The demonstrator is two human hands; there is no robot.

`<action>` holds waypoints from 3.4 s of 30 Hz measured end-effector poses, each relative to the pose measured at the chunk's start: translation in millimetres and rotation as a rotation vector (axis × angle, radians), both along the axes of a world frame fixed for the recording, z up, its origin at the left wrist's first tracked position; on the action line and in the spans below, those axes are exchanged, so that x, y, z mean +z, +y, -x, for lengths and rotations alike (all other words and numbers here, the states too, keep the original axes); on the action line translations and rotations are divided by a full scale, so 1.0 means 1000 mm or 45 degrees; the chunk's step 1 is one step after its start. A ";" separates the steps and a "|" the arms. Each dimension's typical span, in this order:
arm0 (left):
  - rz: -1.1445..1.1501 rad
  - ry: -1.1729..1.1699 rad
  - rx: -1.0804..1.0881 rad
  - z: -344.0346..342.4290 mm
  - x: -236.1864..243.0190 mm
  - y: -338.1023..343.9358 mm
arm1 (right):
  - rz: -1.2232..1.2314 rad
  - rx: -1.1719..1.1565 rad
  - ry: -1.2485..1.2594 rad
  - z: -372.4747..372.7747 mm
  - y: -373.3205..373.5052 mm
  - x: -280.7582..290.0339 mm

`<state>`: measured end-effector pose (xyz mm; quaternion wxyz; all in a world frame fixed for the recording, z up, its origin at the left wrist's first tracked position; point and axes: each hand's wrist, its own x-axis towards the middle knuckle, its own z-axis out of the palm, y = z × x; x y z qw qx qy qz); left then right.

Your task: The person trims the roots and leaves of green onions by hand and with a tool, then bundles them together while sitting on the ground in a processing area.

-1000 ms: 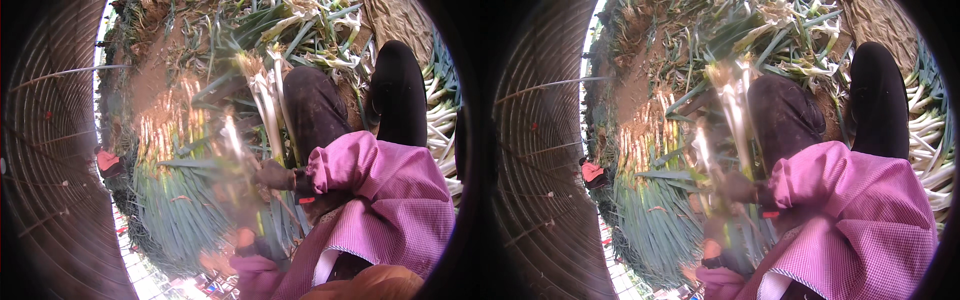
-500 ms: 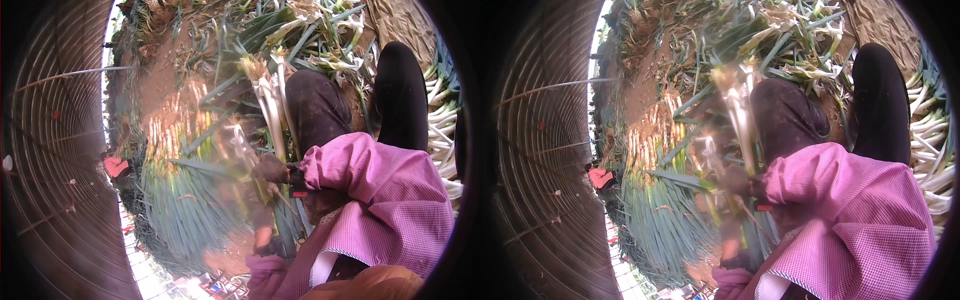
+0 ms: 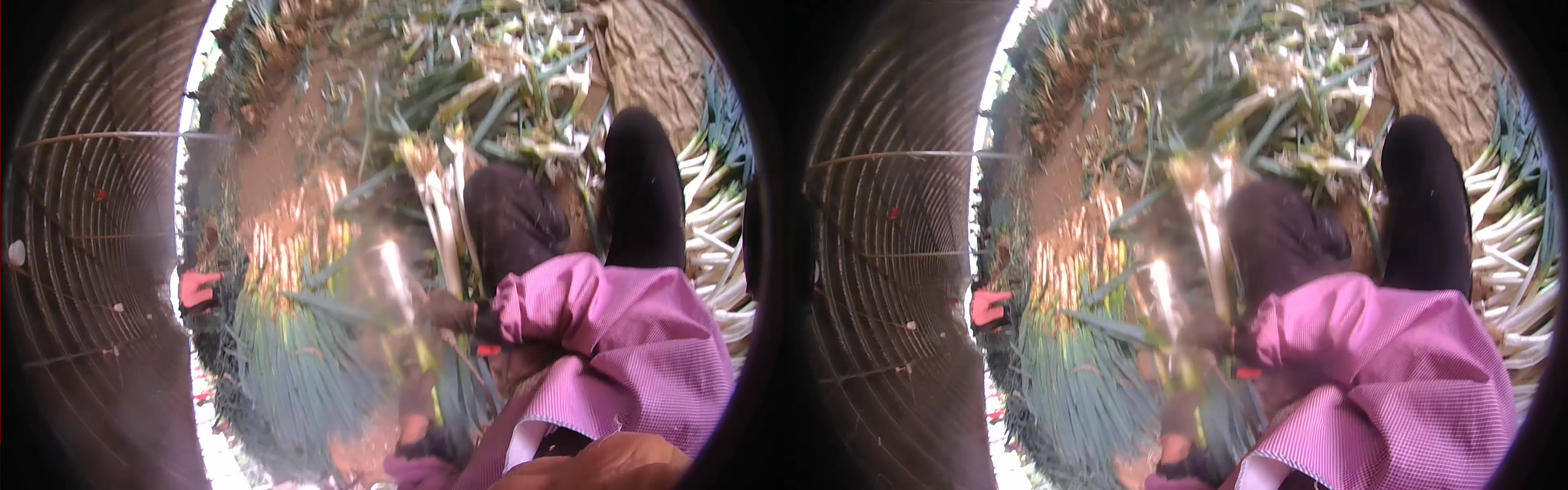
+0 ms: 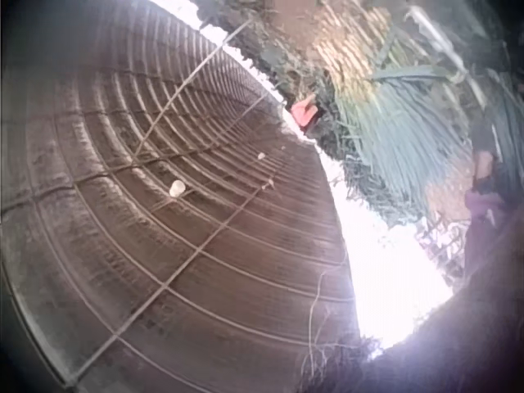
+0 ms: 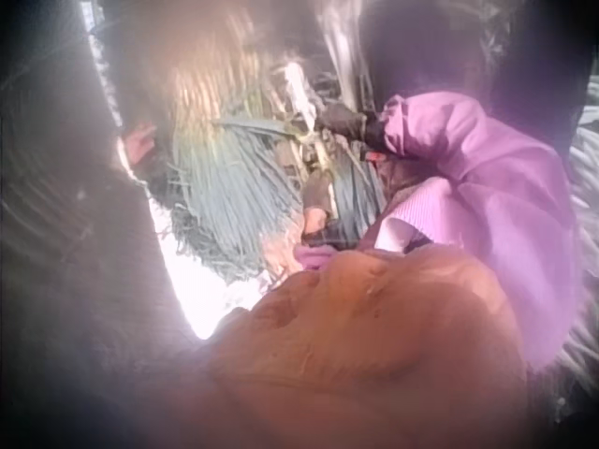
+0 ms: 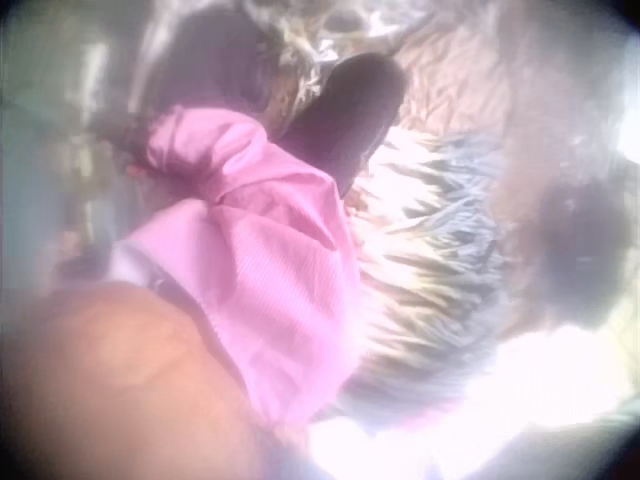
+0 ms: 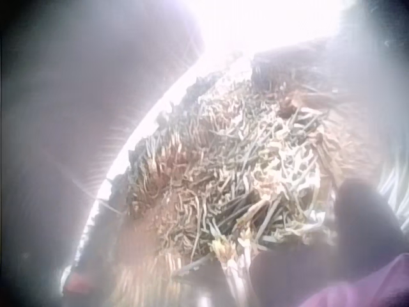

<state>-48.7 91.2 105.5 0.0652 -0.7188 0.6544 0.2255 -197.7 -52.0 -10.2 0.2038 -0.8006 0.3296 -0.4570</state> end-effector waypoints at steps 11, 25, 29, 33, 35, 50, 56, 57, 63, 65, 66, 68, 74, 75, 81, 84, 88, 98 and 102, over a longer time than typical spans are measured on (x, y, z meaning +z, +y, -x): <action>0.708 0.031 -0.497 0.059 0.042 -0.149 | -1.561 -0.065 -1.068 0.102 0.038 0.113; 0.211 0.065 -0.358 0.067 0.010 -0.029 | -1.032 0.242 -0.379 0.015 0.024 0.075; 0.006 -0.240 -0.287 -0.008 -0.013 -0.064 | -0.294 -0.259 0.031 -0.067 0.032 -0.041; 0.291 -0.308 -0.132 -0.049 -0.028 -0.103 | -1.485 0.632 -0.733 -0.025 0.062 0.043; 0.430 -0.324 -0.140 -0.043 -0.041 -0.123 | -1.029 0.702 -0.196 -0.037 0.070 0.013; 0.401 -0.081 -0.321 0.006 -0.085 -0.114 | -1.217 0.187 -0.503 -0.066 0.083 -0.024; 0.389 0.066 -0.393 0.010 -0.078 -0.129 | -1.522 0.329 -0.776 -0.003 0.061 0.018; 0.438 0.054 -0.381 0.007 -0.085 -0.150 | -1.575 0.342 -0.959 -0.007 0.064 0.025; 0.683 0.099 -0.364 -0.023 -0.116 -0.261 | -1.749 0.146 -0.966 -0.024 0.075 0.024; 0.646 0.112 -0.396 -0.025 -0.128 -0.261 | -1.623 0.209 -1.075 -0.017 0.070 0.021; 0.607 0.032 -0.274 -0.031 -0.130 -0.248 | -1.482 0.298 -1.160 -0.013 0.069 0.023; 0.562 -0.085 -0.128 -0.051 -0.126 -0.210 | -1.723 0.337 -1.080 -0.004 0.073 0.042; 0.576 0.172 0.336 -0.006 -0.086 -0.143 | -1.637 0.233 -0.368 0.006 0.084 0.063; 0.640 0.134 0.358 -0.005 -0.084 -0.135 | -1.655 0.303 -0.473 0.005 0.079 0.064; 0.609 -0.021 0.277 -0.019 -0.091 -0.135 | -2.057 0.218 -0.643 0.007 0.082 0.069; 0.555 -0.067 0.190 -0.024 -0.093 -0.140 | -1.633 0.257 -0.418 -0.004 0.100 0.047; 0.482 -0.149 0.056 -0.035 -0.099 -0.149 | -1.014 0.345 -0.024 -0.010 0.091 0.026; 0.543 -0.574 -0.039 -0.075 -0.123 -0.196 | -2.187 0.083 -0.510 0.003 0.084 0.058; 0.375 -0.286 0.282 -0.047 -0.111 -0.202 | -2.137 0.149 -0.607 0.004 0.078 0.046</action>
